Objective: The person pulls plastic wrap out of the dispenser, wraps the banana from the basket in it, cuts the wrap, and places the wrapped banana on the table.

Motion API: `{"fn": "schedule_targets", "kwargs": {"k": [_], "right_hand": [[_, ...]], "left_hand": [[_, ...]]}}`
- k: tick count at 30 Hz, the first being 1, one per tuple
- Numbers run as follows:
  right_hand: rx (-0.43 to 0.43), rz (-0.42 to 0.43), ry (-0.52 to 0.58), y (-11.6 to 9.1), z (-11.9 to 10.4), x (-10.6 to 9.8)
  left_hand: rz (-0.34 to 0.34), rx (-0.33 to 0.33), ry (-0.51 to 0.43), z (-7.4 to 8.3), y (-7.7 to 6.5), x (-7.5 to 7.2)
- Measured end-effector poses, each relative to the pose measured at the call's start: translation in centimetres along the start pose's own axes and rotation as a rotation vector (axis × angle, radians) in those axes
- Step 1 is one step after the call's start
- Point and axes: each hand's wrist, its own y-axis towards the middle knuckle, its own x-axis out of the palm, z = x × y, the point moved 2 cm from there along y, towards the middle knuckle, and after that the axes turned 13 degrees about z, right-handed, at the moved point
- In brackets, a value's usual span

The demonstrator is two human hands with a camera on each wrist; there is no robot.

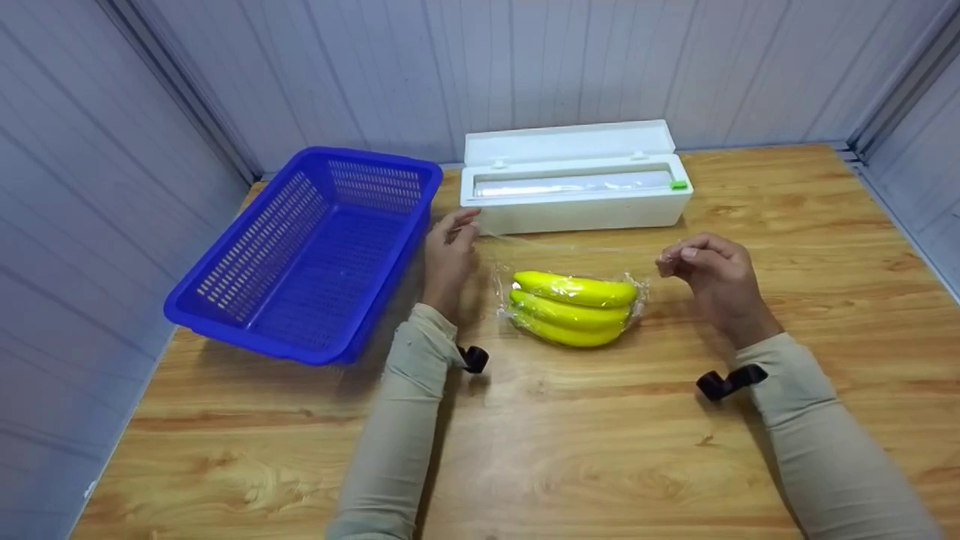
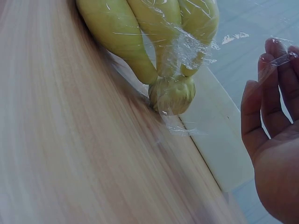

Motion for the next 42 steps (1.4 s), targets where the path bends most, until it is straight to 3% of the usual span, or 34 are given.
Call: {"fn": "schedule_targets", "kwargs": {"k": [5,9,13,16,19,22,25,29,34,38,42], "right_hand": [[0.000,-0.021,0.030,0.1,-0.2,0.3],[-0.009,-0.019,0.008,0.0,-0.2,0.4],[-0.012,0.001,-0.022,0.1,-0.2,0.4],[-0.005,0.010,-0.027,0.1,-0.2,0.3],[0.002,0.022,-0.036,0.1,-0.2,0.2],[0.006,0.056,-0.080,0.1,-0.2,0.2],[0.012,0.097,-0.118,0.0,-0.1,0.1],[0.014,0.127,-0.133,0.0,-0.1,-0.1],[-0.002,0.165,-0.106,0.0,-0.1,-0.4],[-0.021,0.241,-0.090,0.2,-0.1,-0.6],[-0.034,0.329,-0.151,0.4,-0.2,-0.8]], "left_hand": [[0.092,0.145,0.165,1.1,-0.3,0.1],[0.089,0.244,0.248,1.8,-0.7,0.0],[-0.029,0.410,0.324,2.4,-1.1,0.0],[-0.166,0.539,0.457,2.5,-1.3,0.1],[-0.242,0.598,0.619,2.3,-1.4,0.0],[-0.234,0.572,0.715,2.1,-1.3,-0.3],[-0.196,0.527,0.720,2.1,-1.2,-0.7],[-0.194,0.440,0.636,2.4,-1.1,-1.1],[-0.266,0.326,0.529,3.1,-1.2,-1.1],[-0.332,0.288,0.440,3.5,-1.4,-1.1],[-0.361,0.250,0.384,3.9,-1.9,-1.2]]}}
